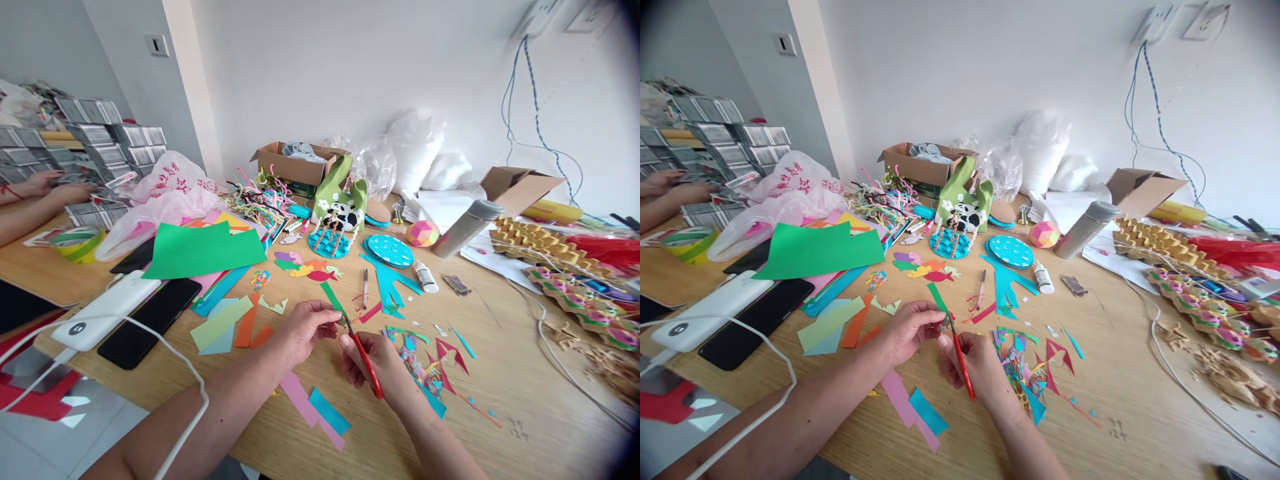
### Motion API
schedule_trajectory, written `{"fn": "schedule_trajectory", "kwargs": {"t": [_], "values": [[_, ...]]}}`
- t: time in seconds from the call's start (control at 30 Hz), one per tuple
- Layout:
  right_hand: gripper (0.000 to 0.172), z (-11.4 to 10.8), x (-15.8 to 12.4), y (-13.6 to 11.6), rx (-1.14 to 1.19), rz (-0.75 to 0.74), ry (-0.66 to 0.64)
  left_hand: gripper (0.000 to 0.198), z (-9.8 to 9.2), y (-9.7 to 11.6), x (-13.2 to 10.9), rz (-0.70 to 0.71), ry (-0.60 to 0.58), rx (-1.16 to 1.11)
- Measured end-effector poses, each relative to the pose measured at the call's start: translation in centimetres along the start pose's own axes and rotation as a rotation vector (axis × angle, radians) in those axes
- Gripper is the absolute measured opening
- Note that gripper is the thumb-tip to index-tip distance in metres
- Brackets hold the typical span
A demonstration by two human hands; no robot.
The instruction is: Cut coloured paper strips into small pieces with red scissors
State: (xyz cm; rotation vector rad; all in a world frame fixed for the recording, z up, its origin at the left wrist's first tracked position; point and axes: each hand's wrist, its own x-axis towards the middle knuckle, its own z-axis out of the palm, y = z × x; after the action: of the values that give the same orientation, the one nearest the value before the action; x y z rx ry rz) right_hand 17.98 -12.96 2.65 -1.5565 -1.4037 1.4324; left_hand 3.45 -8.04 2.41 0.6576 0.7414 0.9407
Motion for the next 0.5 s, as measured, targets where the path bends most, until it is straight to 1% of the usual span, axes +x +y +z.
{"fn": "schedule_trajectory", "kwargs": {"t": [0.13, 0.23, 0.5], "values": [[0.050, 0.0, -0.3, -0.5, 0.053, 0.013, -0.016, 0.019, 0.2, -0.3, -0.2, -0.011, -0.020, 0.003], [0.051, -0.1, -0.6, -1.0, 0.054, 0.023, -0.036, 0.016, 0.2, -0.3, -0.2, -0.016, -0.038, 0.051], [0.048, -0.2, -0.6, -1.4, 0.069, -0.008, -0.082, 0.017, 0.2, -0.2, -0.3, 0.018, -0.066, 0.140]]}}
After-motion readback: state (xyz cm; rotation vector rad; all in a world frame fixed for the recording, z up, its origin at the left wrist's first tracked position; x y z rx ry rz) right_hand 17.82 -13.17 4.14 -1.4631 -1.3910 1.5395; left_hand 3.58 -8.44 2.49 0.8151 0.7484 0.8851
